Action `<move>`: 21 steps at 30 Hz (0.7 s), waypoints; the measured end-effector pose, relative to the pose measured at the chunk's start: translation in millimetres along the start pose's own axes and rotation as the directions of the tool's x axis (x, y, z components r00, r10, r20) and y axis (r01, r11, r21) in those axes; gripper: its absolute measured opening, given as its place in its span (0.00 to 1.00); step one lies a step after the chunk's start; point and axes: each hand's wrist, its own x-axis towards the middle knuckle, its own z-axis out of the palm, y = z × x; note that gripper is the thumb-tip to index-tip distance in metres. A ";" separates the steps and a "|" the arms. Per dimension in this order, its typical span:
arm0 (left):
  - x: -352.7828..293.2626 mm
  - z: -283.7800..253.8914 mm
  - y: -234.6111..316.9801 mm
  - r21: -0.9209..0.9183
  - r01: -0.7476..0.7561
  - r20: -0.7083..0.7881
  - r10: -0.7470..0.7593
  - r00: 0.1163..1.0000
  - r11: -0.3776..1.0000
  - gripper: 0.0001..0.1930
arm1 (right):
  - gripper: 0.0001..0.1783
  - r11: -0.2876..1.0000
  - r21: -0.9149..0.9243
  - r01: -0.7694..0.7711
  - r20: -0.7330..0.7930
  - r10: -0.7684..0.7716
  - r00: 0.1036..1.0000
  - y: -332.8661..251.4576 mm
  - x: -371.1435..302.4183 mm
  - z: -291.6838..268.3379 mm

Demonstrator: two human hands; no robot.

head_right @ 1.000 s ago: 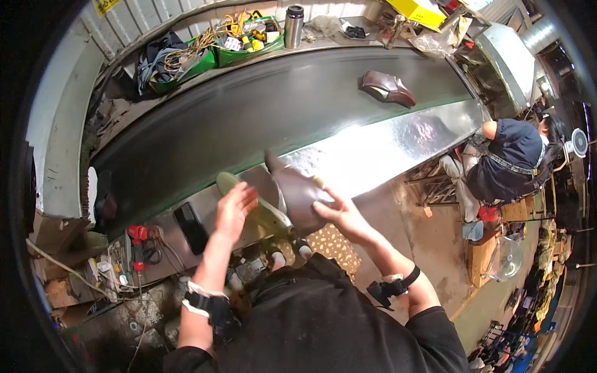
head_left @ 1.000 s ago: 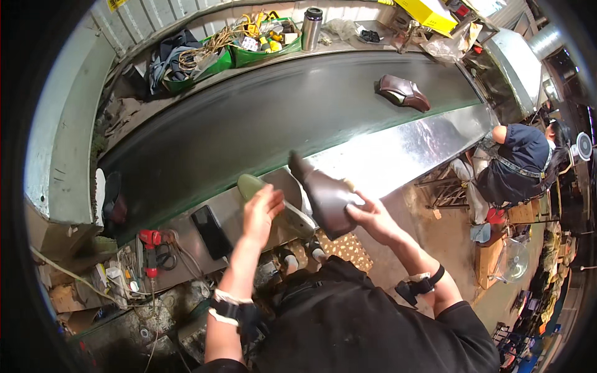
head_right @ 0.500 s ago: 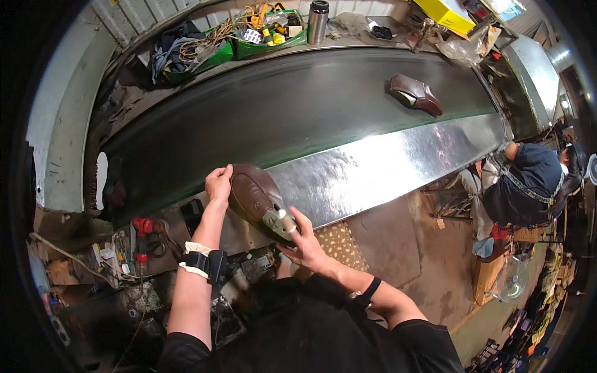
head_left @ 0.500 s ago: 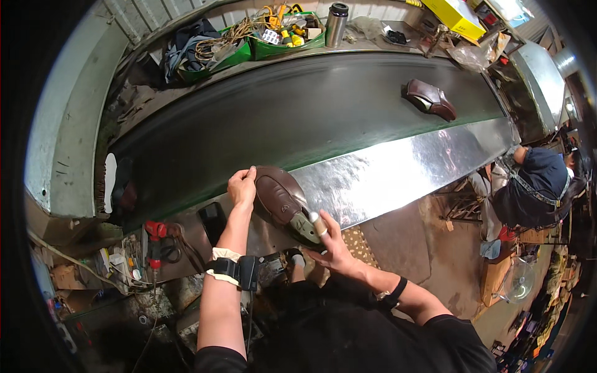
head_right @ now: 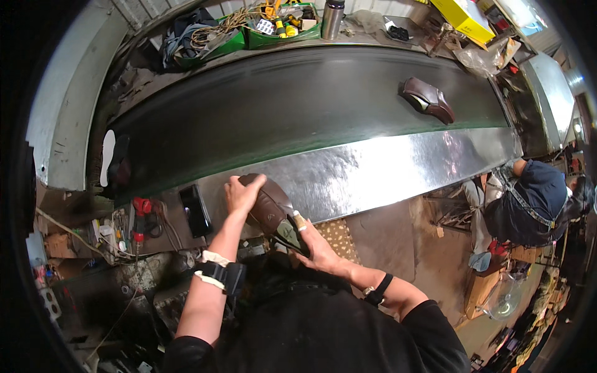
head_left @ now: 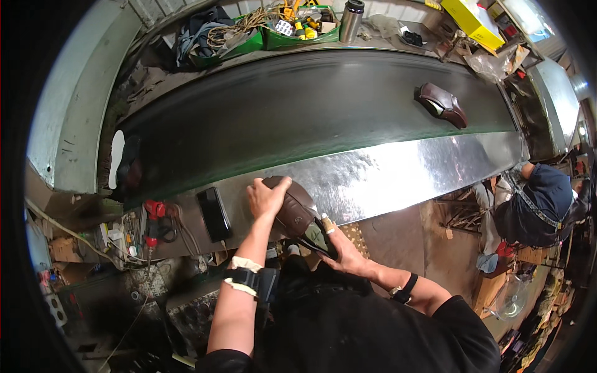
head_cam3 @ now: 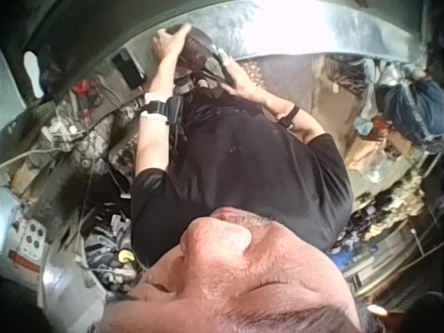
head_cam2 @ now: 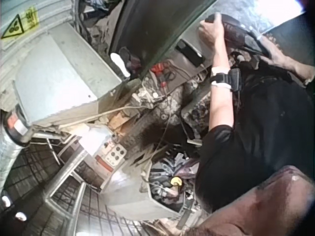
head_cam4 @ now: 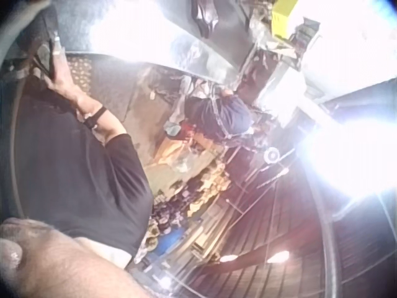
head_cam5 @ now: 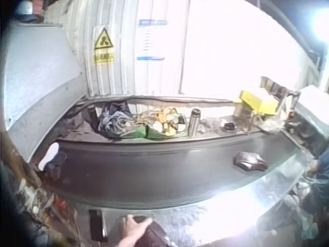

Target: Use a lasting machine to pull and secure the shoe upper material around the last.

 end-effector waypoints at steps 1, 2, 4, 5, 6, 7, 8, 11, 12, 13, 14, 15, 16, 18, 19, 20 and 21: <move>-9.1 8.1 -3.4 0.181 -0.051 -0.120 0.073 0.990 0.982 0.33 | 0.54 0.999 0.024 0.031 -0.010 -0.031 0.999 5.5 -2.8 3.3; -8.3 8.4 -1.4 0.136 -0.051 -0.104 0.066 0.992 0.989 0.32 | 0.53 0.997 0.042 0.062 -0.027 -0.061 0.998 14.9 -2.2 4.8; -3.6 4.6 -0.5 0.086 -0.009 -0.047 0.013 0.999 0.996 0.30 | 0.54 0.994 0.048 0.099 -0.048 -0.097 0.994 31.7 -3.5 8.3; -1.4 2.6 -4.8 0.059 0.023 -0.022 -0.022 1.000 0.998 0.30 | 0.55 0.993 0.038 0.107 -0.044 -0.106 0.993 33.9 -1.7 11.4; 1.0 1.8 -7.4 0.055 0.008 -0.034 -0.006 0.999 0.998 0.27 | 0.56 0.993 0.029 0.117 -0.038 -0.115 0.993 35.8 -0.8 13.3; 4.2 -0.1 -10.2 0.008 0.000 -0.031 0.001 1.000 1.000 0.26 | 0.56 0.994 0.029 0.104 -0.014 -0.104 0.994 37.5 -1.5 13.5; 8.1 -0.4 -18.7 -0.041 -0.003 -0.029 0.002 1.000 0.999 0.26 | 0.57 0.995 0.028 0.093 0.016 -0.093 0.996 36.0 -2.1 13.1; 0.2 -10.5 -39.9 -0.228 -0.007 -0.073 -0.009 0.997 0.974 0.22 | 0.56 0.980 0.185 0.075 0.108 -0.096 0.990 18.4 -3.8 0.4; -6.2 -17.8 -47.2 -0.319 -0.001 -0.070 -0.023 0.997 0.948 0.21 | 0.56 0.962 0.264 0.065 0.138 -0.105 0.985 10.7 -2.0 -5.8; -13.0 -25.4 -55.2 -0.408 0.005 -0.071 -0.037 0.997 0.913 0.20 | 0.57 0.932 0.362 0.023 0.205 -0.104 0.973 5.9 2.1 -11.8; -23.4 -37.0 -52.6 -0.465 -0.007 -0.103 -0.046 0.994 0.886 0.18 | 0.57 0.817 0.560 -0.138 0.220 0.014 0.975 -5.4 11.5 -15.5; -30.8 -50.7 -43.7 -0.485 -0.029 -0.108 -0.027 0.994 0.874 0.18 | 0.57 0.640 0.713 -0.284 0.253 0.143 0.957 -15.3 24.3 -17.7; -37.7 -61.6 -39.4 -0.470 -0.048 -0.125 -0.013 0.992 0.882 0.18 | 0.58 0.583 0.685 -0.438 0.351 0.263 0.899 -12.2 43.6 -17.7; -57.6 -84.5 -47.6 -0.507 -0.091 -0.194 -0.011 0.981 0.857 0.18 | 0.57 0.421 0.590 -0.689 0.555 0.408 0.725 -45.8 82.3 -17.1; -68.5 -94.6 -54.2 -0.542 -0.096 -0.219 -0.030 0.975 0.835 0.18 | 0.57 0.350 0.525 -0.776 0.630 0.454 0.631 -66.3 93.5 -11.5; -77.5 -105.8 -57.7 -0.557 -0.114 -0.263 -0.045 0.964 0.823 0.18 | 0.51 0.376 0.535 -0.757 0.613 0.443 0.654 -64.3 94.7 2.0; -88.8 -116.2 -67.8 -0.572 -0.118 -0.314 -0.083 0.946 0.811 0.18 | 0.50 0.461 0.521 -0.719 0.590 0.414 0.693 -71.3 94.9 10.2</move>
